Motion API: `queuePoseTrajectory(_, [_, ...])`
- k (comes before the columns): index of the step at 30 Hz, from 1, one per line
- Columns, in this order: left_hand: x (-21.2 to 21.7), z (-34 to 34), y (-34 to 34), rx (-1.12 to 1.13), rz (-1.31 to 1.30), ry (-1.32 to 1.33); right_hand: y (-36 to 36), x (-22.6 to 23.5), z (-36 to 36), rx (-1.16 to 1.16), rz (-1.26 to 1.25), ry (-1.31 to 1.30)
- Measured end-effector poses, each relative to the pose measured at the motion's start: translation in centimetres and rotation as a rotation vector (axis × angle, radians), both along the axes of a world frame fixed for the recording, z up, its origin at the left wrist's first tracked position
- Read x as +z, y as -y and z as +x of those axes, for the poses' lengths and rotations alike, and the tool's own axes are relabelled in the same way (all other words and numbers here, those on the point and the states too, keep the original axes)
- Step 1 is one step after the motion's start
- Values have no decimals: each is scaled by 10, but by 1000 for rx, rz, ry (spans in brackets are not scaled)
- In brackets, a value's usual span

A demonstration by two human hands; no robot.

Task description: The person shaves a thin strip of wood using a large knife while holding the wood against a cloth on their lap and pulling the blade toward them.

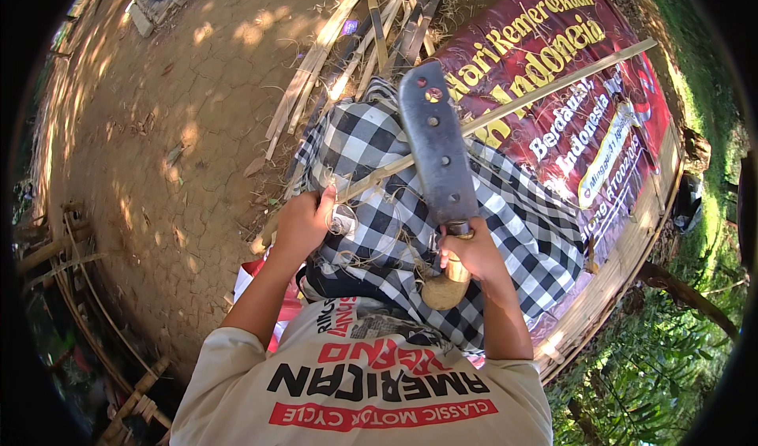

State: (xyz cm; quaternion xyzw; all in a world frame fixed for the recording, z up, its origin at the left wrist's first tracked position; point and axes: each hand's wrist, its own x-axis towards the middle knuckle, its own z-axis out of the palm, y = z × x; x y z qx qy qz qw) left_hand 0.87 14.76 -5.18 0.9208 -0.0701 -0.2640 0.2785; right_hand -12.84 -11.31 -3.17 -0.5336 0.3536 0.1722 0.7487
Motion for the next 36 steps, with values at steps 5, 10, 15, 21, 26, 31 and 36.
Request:
queuePoseTrajectory(5, [-3, 0, -6, 35, -37, -35, -8, -2, 5, 254, 106, -25])
queuePoseTrajectory(10, [-1, -3, -4, 54, -111, -19, -2, -15, 3, 236, 156, -53])
queuePoseTrajectory(15, [-14, -6, -32, -59, -362, -7, 0, -15, 5, 261, 247, 5])
queuePoseTrajectory(21, [32, -5, -37, -194, -186, 35, -4, -7, 2, 202, 216, 21])
queuePoseTrajectory(26, [73, -13, -45, -281, 109, 169, -3, -5, -1, 175, 231, 38])
queuePoseTrajectory(31, [98, -18, -35, -297, 410, 253, -4, -7, -3, 174, 198, 46])
queuePoseTrajectory(36, [81, -14, -39, -232, 366, 136, -3, -3, -4, 157, 182, 79])
